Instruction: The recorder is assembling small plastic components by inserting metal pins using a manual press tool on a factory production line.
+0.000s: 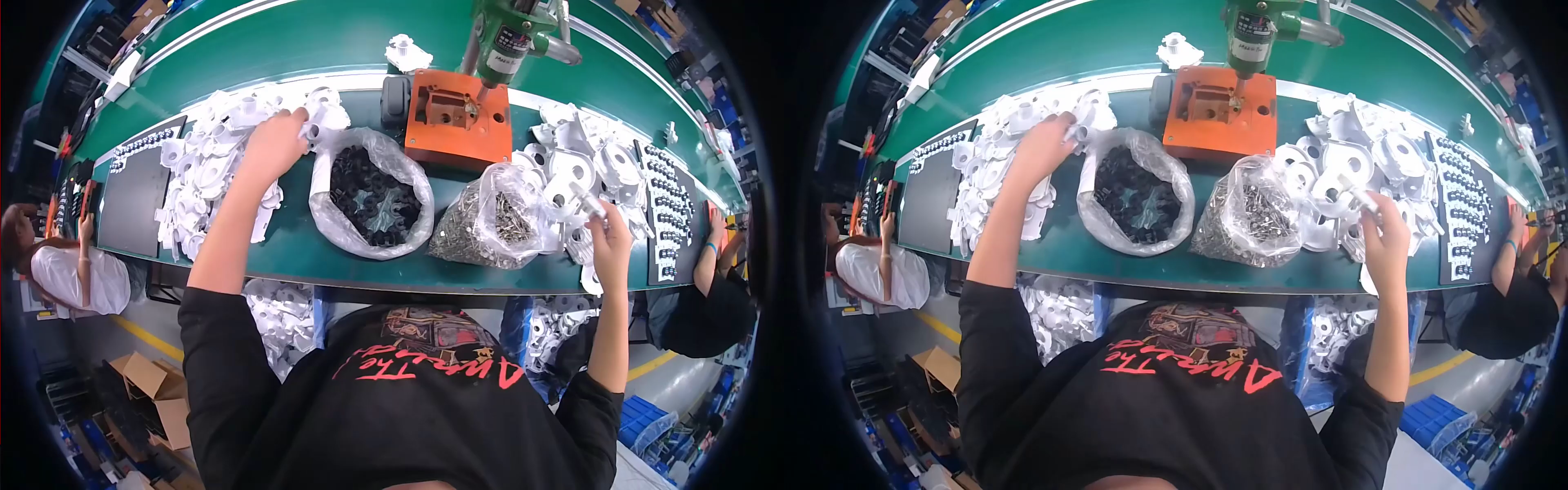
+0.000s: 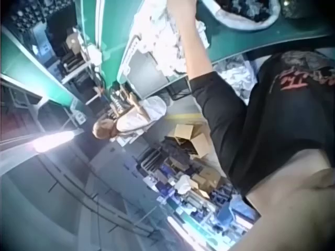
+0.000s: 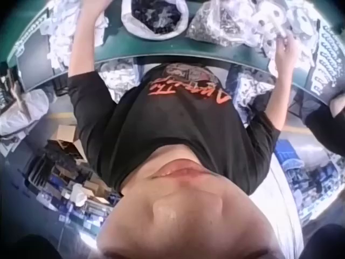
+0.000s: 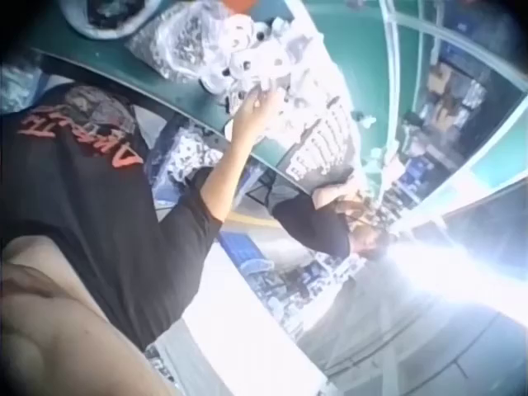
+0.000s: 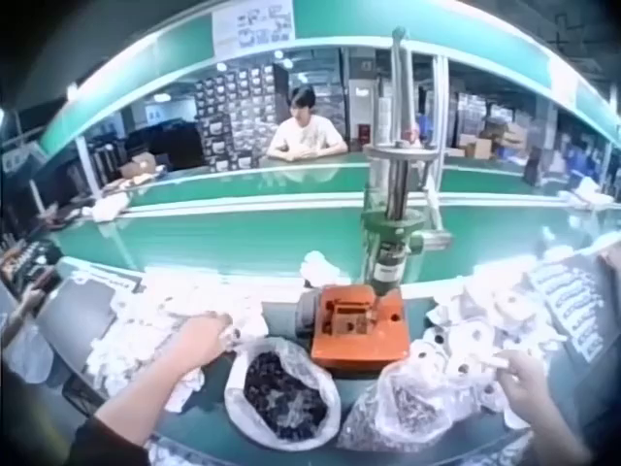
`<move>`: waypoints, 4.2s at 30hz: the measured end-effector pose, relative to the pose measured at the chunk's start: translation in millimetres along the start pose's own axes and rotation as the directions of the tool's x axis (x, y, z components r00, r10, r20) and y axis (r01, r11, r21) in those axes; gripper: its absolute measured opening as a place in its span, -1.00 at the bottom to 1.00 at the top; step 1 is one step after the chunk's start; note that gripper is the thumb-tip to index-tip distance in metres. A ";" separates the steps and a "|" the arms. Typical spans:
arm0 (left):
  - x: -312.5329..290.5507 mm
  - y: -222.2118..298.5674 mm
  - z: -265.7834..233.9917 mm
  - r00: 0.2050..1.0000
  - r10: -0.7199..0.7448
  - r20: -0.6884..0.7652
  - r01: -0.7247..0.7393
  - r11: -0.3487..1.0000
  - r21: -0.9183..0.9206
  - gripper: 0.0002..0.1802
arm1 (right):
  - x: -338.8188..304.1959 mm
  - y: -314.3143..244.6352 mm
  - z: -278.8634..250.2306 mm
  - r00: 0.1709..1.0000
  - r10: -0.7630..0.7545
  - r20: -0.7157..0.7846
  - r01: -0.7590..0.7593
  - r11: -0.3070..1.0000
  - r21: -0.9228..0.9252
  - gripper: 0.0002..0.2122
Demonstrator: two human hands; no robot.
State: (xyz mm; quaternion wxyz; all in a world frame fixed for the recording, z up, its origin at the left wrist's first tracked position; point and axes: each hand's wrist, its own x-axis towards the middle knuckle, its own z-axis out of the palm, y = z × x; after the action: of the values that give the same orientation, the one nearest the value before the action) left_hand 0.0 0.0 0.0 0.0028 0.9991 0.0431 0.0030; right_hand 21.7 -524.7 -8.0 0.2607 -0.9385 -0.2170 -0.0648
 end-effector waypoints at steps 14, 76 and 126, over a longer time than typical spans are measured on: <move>-31.7 86.0 -27.7 0.870 -0.169 -0.462 -0.490 -0.215 -0.845 -0.85 | 53.3 -140.8 9.9 0.919 0.203 0.339 -0.354 0.042 0.934 -0.62; 72.7 153.1 29.2 0.544 0.534 -0.648 -0.651 0.755 0.075 -0.80 | 34.8 -123.6 46.1 0.958 -0.232 0.171 0.182 0.946 0.267 -0.83; -21.4 96.6 -19.3 0.951 0.309 0.016 -0.193 0.634 -0.749 -0.82 | 18.6 -116.0 61.7 0.999 -0.016 -0.042 0.037 0.828 0.559 -0.85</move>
State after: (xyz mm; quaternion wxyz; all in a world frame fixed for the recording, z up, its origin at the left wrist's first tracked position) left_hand -13.2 -98.0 19.8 0.4092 0.9053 -0.1016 -0.0507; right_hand -12.3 -396.5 -3.0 0.5270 -0.8166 -0.2347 -0.0188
